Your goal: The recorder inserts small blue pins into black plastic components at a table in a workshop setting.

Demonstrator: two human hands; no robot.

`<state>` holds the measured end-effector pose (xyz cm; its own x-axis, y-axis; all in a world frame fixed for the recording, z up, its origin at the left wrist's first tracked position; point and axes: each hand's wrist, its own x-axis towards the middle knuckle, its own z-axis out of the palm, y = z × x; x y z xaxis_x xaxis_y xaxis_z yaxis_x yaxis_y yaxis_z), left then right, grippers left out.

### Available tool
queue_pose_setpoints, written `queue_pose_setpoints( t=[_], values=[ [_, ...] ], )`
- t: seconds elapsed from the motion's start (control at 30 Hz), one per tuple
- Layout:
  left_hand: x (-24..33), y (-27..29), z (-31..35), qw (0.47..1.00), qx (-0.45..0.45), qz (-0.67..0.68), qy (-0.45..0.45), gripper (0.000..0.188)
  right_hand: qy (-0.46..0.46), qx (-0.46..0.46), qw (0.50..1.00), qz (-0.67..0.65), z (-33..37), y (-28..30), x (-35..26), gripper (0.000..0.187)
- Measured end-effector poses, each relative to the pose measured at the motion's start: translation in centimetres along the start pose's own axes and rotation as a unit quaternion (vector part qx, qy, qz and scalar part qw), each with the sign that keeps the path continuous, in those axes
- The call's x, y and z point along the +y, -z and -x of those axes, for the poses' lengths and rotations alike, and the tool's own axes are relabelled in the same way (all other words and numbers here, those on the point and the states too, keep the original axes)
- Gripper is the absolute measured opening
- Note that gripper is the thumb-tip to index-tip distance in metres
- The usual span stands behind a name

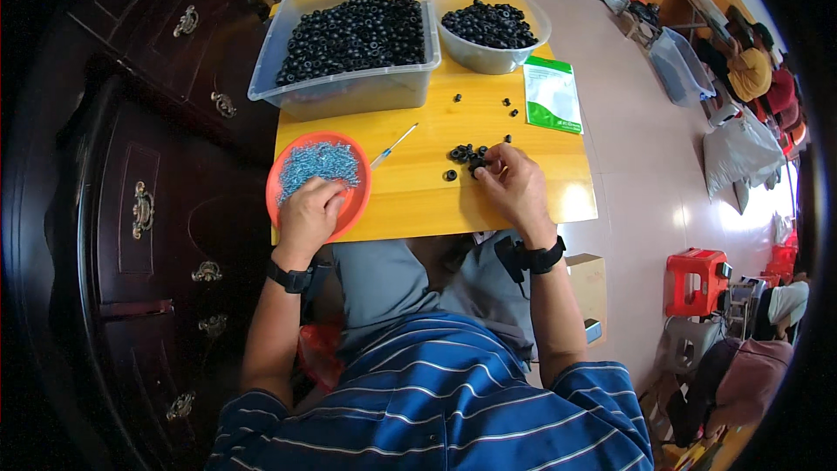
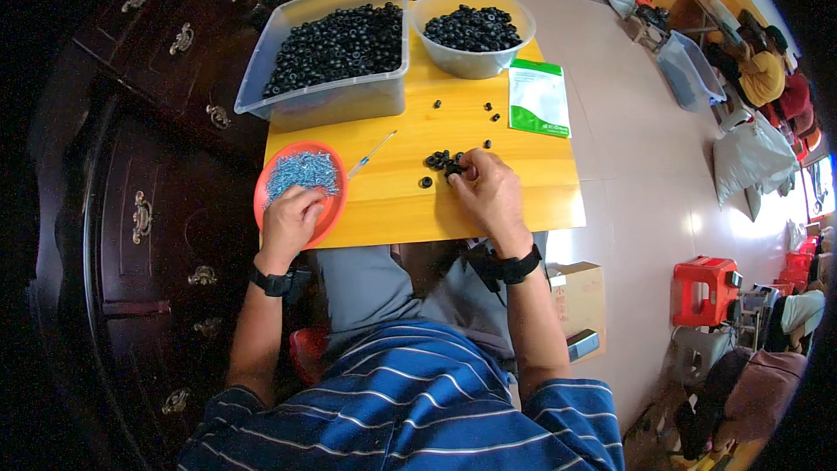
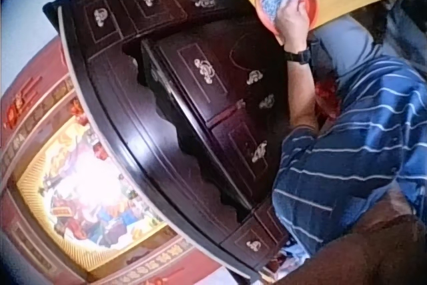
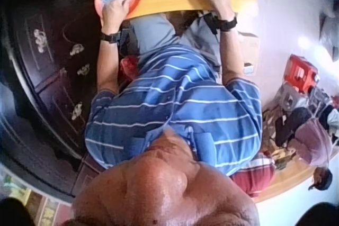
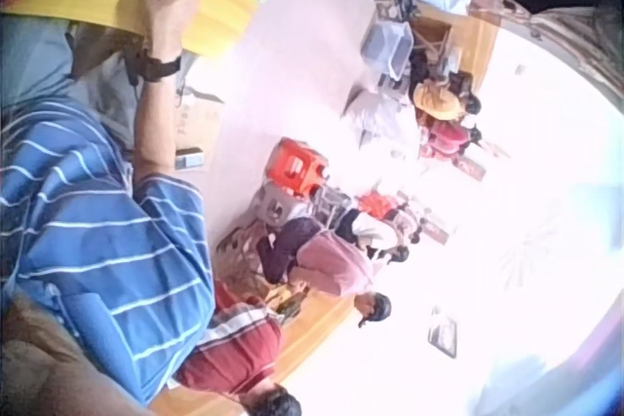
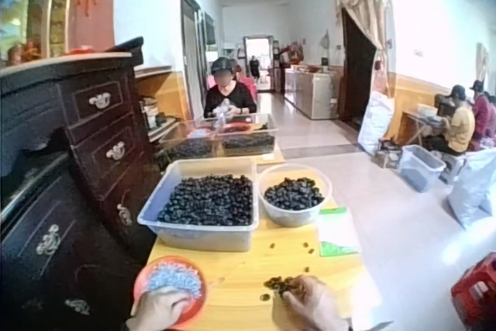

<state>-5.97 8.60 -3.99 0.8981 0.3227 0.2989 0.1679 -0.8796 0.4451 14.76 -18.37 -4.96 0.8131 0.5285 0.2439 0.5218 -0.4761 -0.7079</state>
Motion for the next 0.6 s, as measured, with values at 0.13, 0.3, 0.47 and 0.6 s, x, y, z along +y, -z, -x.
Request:
queue_pose_setpoints(
  t=[0.13,0.3,0.47,0.6],
  values=[
    [-0.5,-0.2,0.1,1.000,-0.023,-0.006,0.002,0.011,-0.001,-0.016,1.000,0.019,-0.5,-0.8,0.3,0.022],
    [-0.3,0.1,0.2,1.000,-0.009,0.010,0.013,0.015,0.005,-0.017,1.000,0.026,-0.5,-1.2,0.2,0.022],
    [-0.4,-0.3,0.3,1.000,0.002,0.018,-0.009,0.019,0.005,-0.033,0.999,0.017,-0.6,-1.3,-1.0,0.019],
    [-0.2,0.1,0.2,1.000,-0.018,0.008,0.000,0.018,0.050,-0.044,0.996,0.061,-0.7,-2.0,-0.5,0.016]
  ],
)
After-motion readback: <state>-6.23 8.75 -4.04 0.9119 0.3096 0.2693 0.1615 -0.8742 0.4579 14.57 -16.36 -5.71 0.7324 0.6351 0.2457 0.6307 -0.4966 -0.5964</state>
